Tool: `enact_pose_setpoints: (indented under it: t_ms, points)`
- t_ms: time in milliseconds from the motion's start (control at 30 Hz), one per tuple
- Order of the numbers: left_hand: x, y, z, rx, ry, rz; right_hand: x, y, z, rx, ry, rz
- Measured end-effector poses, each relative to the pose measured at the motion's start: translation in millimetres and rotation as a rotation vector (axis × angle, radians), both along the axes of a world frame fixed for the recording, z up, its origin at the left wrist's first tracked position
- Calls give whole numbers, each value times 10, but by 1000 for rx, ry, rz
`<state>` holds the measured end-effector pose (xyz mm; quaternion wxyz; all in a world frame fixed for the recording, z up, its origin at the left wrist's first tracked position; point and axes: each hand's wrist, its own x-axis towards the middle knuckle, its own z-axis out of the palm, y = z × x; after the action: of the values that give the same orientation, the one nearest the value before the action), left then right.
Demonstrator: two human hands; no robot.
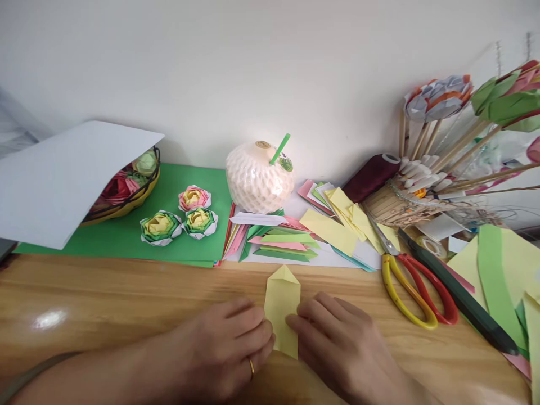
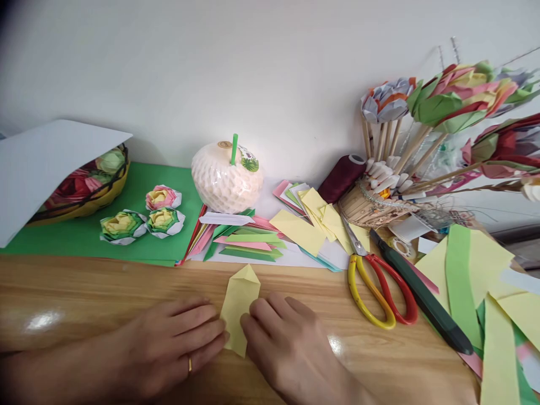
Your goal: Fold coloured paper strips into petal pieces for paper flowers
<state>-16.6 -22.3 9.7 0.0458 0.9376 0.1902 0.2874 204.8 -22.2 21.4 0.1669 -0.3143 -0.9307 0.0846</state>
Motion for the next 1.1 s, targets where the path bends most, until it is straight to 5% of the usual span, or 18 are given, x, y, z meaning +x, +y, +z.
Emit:
enact_pose_setpoints:
  t_ms: [233,433,600,900,1100]
  points:
    - [-18,-13,5,7,31,-3,-38,-21,21,-13,-27,244]
    - [-24,-8,-13,101,37,92,-39,-27,9,-86,-19,1]
    - [-27,-8,-57,152,58,135,-44,13,18,-84,32,-15]
    - [-24,3,-70,115,72,122,-51,10,-70,-352,181,-159]
    - [15,-28,-134,21,39,152,-98,-9,-121,-271,177,-246]
